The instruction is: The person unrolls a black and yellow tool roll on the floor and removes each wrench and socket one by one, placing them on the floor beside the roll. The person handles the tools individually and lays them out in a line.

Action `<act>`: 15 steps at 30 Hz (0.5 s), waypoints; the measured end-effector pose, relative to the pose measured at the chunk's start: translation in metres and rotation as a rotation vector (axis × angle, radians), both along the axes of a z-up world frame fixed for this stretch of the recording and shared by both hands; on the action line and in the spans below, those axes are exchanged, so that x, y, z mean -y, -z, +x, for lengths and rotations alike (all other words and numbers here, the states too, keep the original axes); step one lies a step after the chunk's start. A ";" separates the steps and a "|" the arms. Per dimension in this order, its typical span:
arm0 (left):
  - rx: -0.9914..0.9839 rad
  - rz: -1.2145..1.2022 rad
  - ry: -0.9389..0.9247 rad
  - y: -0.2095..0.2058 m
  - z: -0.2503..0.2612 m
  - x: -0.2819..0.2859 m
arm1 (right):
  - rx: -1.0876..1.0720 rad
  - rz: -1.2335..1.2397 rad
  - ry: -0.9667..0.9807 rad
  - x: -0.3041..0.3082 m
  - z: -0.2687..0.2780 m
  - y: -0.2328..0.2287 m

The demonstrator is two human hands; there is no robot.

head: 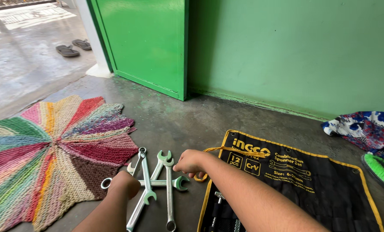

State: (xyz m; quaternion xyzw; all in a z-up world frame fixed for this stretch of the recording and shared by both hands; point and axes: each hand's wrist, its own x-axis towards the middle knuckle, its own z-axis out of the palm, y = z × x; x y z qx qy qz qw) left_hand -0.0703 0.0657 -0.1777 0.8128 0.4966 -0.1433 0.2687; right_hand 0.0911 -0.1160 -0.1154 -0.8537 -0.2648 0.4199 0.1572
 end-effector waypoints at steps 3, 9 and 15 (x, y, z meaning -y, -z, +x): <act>0.004 0.012 0.000 0.003 0.004 0.007 | 0.030 -0.031 0.010 0.012 0.007 0.007; -0.066 -0.011 0.010 0.021 0.015 0.018 | 0.061 -0.072 -0.011 0.031 0.016 0.017; -0.115 -0.025 0.055 0.017 0.016 0.030 | 0.110 -0.097 -0.041 0.036 0.013 0.013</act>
